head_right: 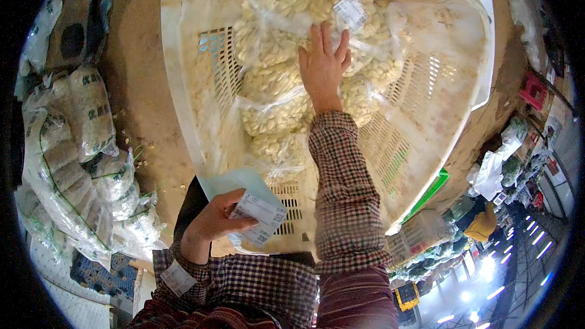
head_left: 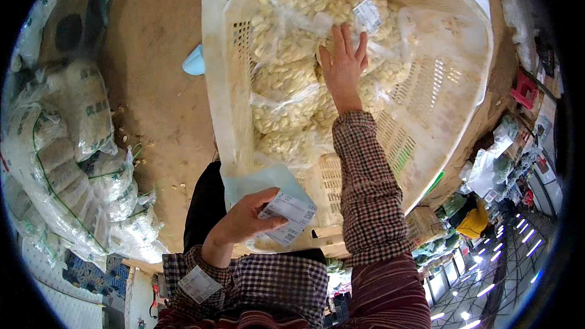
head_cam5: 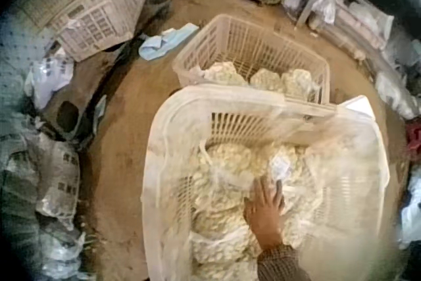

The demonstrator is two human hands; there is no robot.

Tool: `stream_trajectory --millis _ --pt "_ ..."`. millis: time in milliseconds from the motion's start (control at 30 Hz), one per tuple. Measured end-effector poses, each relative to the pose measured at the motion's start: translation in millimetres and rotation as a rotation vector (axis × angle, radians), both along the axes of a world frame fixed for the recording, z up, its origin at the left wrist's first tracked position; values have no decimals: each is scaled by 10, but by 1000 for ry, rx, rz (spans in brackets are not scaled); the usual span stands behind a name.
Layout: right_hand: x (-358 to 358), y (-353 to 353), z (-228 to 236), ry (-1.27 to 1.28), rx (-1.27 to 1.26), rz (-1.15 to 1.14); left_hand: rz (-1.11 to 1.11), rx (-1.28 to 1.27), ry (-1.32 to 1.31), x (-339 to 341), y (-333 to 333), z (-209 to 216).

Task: The person labels pre-packaged food items by tearing off printed labels from a roll and affixing them to plastic bags and larger sacks. The person handles multiple small bags from a basket and then moves to larger sacks on the floor, applying labels to each.

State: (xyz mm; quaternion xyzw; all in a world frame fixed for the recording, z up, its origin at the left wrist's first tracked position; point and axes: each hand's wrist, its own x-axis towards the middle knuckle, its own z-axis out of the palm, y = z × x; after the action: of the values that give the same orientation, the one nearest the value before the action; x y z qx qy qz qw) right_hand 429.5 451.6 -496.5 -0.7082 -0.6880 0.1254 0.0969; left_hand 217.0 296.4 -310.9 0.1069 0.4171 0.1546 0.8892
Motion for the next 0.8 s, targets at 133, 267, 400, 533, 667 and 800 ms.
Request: stream_trajectory --millis 133,267,400,533,667,800 --pt "464 137 95 46 -130 -193 13 51 -19 38 -24 -5" --pt "478 114 21 8 -270 -298 48 45 22 62 -24 81" --pt "878 -163 -170 614 -159 -559 -12 158 23 182 -107 111" --pt "506 -329 1018 1945 -243 -1015 3 124 226 167 -378 243" --pt "646 -1137 1877 2473 -131 -838 17 194 382 279 -517 785" --pt "1256 -2013 2986 2516 76 -804 -85 309 491 464 -427 1413"
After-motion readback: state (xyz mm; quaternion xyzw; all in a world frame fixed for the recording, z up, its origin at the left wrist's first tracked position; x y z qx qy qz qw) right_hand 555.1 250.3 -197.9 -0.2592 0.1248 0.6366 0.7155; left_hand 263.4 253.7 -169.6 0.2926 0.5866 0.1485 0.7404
